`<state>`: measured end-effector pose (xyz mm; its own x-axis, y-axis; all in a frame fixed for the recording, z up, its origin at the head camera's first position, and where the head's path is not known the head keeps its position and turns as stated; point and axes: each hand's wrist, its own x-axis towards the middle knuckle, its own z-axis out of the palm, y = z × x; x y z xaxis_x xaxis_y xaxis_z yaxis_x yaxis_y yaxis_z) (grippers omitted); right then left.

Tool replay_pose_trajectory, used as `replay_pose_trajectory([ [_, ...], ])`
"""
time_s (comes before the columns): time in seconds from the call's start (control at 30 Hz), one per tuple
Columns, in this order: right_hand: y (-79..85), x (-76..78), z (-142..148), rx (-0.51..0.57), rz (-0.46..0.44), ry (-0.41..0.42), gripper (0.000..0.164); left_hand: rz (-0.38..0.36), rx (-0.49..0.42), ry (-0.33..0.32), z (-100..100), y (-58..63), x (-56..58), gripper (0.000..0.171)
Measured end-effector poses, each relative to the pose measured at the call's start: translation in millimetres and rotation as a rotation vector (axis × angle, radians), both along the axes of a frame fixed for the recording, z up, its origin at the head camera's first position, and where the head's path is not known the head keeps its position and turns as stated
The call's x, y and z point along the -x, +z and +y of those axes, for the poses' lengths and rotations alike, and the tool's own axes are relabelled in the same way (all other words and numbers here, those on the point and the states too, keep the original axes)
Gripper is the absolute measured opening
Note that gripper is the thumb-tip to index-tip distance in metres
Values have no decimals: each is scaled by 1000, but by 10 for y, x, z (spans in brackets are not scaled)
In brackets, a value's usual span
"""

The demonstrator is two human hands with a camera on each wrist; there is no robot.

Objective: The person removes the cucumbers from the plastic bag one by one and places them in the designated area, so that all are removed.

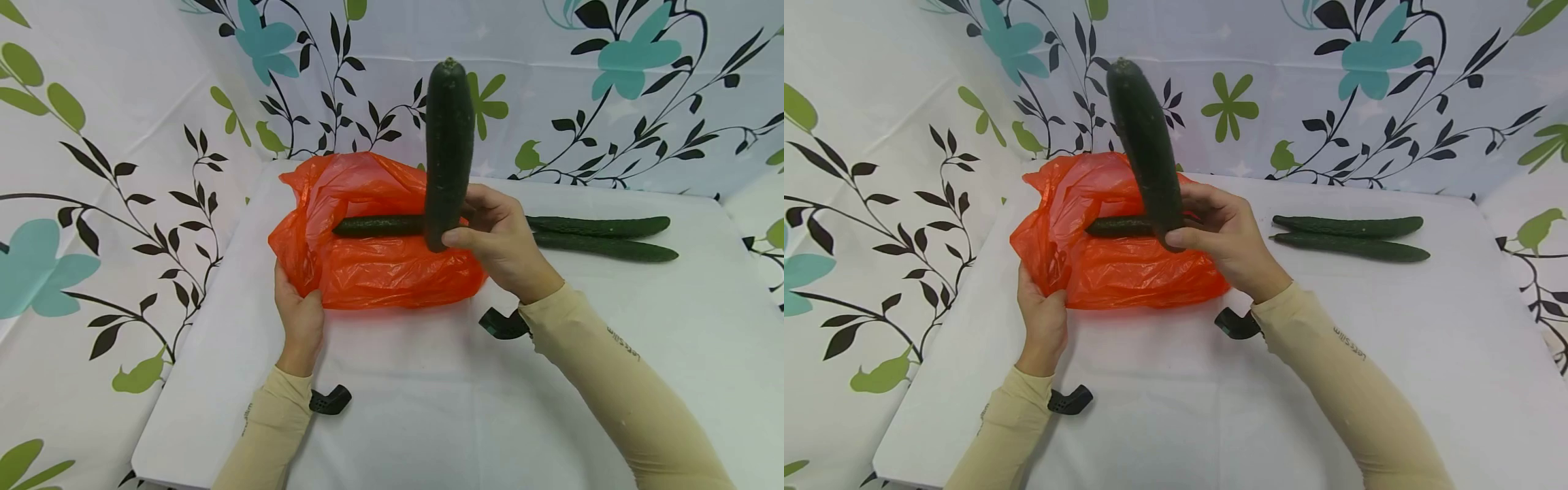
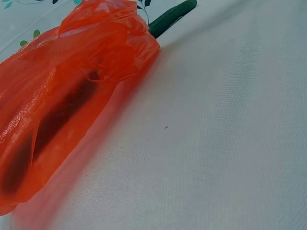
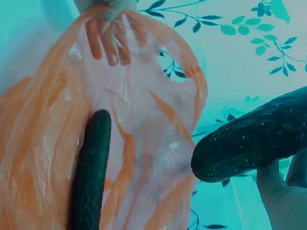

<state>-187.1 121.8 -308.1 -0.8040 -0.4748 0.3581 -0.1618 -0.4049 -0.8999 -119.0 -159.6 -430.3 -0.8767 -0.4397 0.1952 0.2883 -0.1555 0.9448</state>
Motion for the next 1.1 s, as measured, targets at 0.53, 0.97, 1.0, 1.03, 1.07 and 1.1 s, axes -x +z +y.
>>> replay_pose_trajectory([
  [0.53,10,-79,698,0,-9,-152,44,31,9,-1,9,4,-13,85],
  [0.97,-174,-92,1437,-101,41,-353,56,15,20,-10,10,-5,-23,86],
  [1.0,-196,-93,1484,-115,42,-367,55,13,21,-11,10,-7,-25,86],
  [1.03,-222,-95,1532,-123,47,-379,56,11,23,-11,12,-6,-25,86],
  [1.07,-247,-97,1579,-126,52,-389,56,8,24,-10,13,-5,-25,87],
  [1.1,-273,-101,1629,-129,58,-398,56,5,24,-8,13,-4,-25,87],
])
